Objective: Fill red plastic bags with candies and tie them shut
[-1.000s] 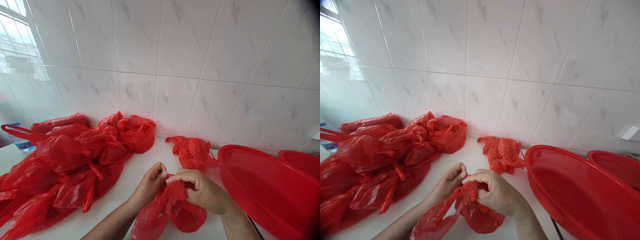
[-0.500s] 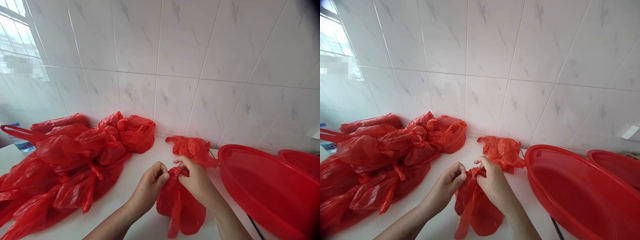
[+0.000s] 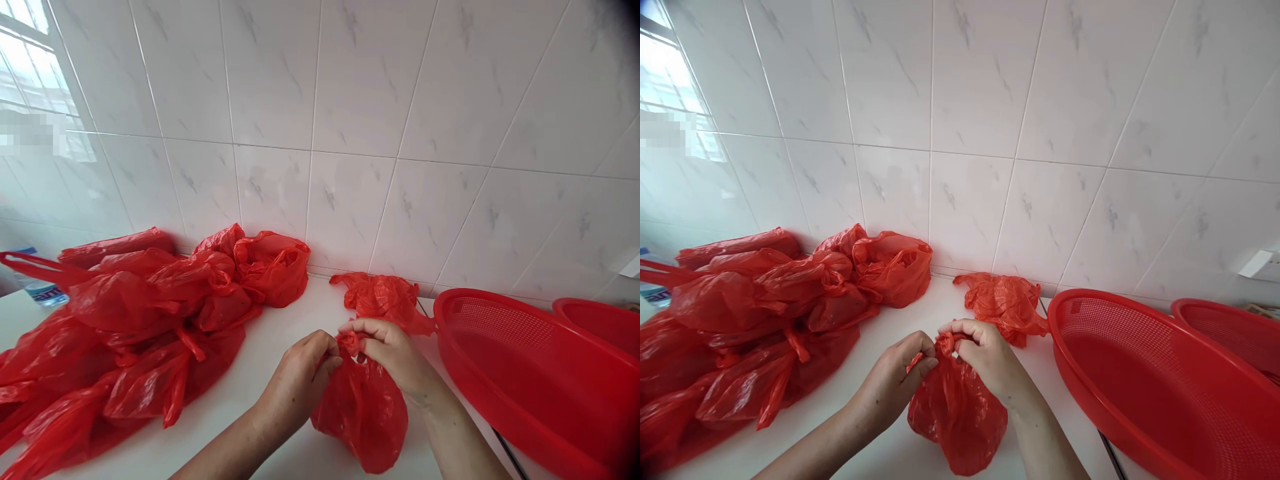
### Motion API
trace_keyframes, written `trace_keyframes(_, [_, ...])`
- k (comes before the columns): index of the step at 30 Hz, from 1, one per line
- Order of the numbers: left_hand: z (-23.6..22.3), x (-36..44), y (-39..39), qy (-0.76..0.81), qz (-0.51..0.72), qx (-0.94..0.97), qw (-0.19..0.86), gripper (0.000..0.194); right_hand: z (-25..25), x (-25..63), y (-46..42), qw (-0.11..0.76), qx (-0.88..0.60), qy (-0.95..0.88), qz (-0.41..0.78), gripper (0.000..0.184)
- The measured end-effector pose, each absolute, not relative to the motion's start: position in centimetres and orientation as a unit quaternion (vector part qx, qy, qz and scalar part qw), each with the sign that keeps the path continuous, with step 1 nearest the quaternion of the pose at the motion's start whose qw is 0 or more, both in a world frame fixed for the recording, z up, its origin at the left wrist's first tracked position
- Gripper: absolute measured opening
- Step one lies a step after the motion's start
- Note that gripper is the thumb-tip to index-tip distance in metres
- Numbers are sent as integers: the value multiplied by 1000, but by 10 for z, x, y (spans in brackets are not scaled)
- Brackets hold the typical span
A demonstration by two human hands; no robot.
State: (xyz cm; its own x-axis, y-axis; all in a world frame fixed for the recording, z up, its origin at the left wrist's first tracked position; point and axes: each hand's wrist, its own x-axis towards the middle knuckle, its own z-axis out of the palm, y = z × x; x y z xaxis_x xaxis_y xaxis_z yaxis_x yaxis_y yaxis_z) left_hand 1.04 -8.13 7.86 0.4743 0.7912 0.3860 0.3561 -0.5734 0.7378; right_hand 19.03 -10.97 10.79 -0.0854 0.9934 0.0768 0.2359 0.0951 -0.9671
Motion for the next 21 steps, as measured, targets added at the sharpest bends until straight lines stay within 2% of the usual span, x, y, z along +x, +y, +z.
trace_keyframes(3, [78,8,-81,337,367,832,243,14,107,194,-107,504,-475,-560,455,24])
trace_keyframes(6, [79,4,-85,314,375,852,184,18,102,196,-100,529,-512,-521,432,23])
trace_keyframes(8, [78,-2,-91,302,365,868,149,20,96,200,-92,521,-579,-519,353,23])
trace_keyframes(11, [74,-16,-101,286,314,896,130,22,81,211,-81,464,-677,-531,211,22])
trace_keyframes(14, [67,-34,-111,285,256,912,147,22,59,230,-76,421,-714,-534,164,23])
trace_keyframes(18, [61,-61,-121,285,209,911,213,24,34,264,-84,411,-737,-513,156,25])
trace_keyframes(21, [61,-75,-122,329,192,883,275,21,34,283,-96,415,-749,-493,154,25])
